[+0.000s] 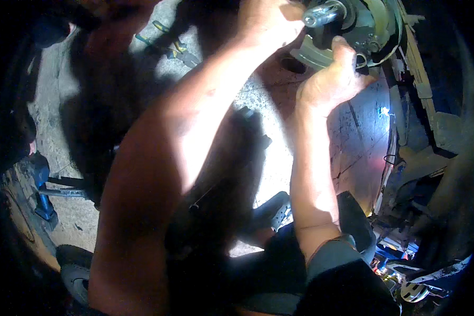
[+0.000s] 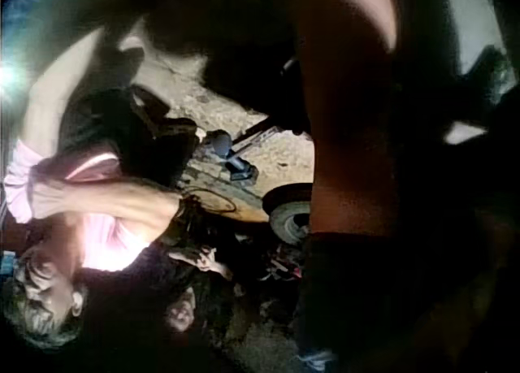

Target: The person assembles brake shoes with springs by hand, mounts them onto the wheel hub assembly, taps the components with a hammer, and fastens small hardware using pliers.

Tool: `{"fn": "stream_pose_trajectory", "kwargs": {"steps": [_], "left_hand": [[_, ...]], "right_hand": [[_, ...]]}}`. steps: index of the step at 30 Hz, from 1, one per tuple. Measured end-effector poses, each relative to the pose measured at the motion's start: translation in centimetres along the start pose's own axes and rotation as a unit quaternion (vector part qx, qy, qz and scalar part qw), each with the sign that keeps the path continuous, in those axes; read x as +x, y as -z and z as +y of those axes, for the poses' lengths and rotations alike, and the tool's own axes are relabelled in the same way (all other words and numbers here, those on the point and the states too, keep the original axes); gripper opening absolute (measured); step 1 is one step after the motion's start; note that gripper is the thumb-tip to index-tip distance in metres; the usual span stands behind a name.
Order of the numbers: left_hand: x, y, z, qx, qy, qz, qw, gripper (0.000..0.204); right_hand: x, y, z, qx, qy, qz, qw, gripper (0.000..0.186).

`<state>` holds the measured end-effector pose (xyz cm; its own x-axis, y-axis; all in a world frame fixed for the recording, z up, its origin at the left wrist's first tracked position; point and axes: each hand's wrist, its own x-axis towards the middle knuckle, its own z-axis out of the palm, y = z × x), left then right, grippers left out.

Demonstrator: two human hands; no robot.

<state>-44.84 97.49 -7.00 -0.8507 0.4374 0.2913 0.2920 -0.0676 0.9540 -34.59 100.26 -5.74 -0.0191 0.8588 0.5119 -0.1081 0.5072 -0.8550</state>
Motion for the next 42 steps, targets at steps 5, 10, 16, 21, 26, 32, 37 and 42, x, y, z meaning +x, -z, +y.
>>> {"fn": "stream_pose_trajectory", "kwargs": {"steps": [5, 10, 16, 21, 26, 32, 37, 42], "left_hand": [[-0.3, -0.6, -0.6, -0.087, -0.015, 0.040, 0.995, 0.041], [-0.6, -0.3, 0.1, -0.019, -0.033, 0.022, 0.999, 0.041], [1.0, 1.5, 1.5, -0.042, 0.102, -0.104, 0.988, 0.038], [0.7, 1.8, 2.8, 0.097, 0.054, -0.092, 0.990, 0.034], [1.1, 3.2, 2.4, 0.033, 0.040, -0.122, 0.991, 0.029], [0.3, 1.2, 0.2, -0.037, -0.017, -0.117, 0.992, 0.038], [1.1, 1.3, -0.7, -0.181, 0.081, -0.126, 0.972, 0.038], [0.3, 1.4, -1.4, 0.001, -0.040, -0.050, 0.998, 0.044]], "right_hand": [[0.1, 0.3, 0.5, -0.001, 0.017, -0.022, 1.000, 0.067], [0.0, 0.3, 0.0, 0.021, 0.041, -0.023, 0.999, 0.063], [-0.8, -0.9, -0.8, 0.035, -0.008, 0.023, 0.999, 0.049], [-0.9, 0.0, 0.2, 0.007, -0.032, 0.056, 0.998, 0.043], [-1.7, -0.8, -0.2, 0.035, -0.078, 0.015, 0.996, 0.029], [-1.0, -0.2, 0.1, 0.011, -0.042, 0.024, 0.999, 0.025], [-1.7, -0.9, -0.2, 0.002, -0.074, 0.057, 0.996, 0.023], [-2.3, -1.0, -0.6, -0.035, -0.101, 0.046, 0.993, 0.026]]}}
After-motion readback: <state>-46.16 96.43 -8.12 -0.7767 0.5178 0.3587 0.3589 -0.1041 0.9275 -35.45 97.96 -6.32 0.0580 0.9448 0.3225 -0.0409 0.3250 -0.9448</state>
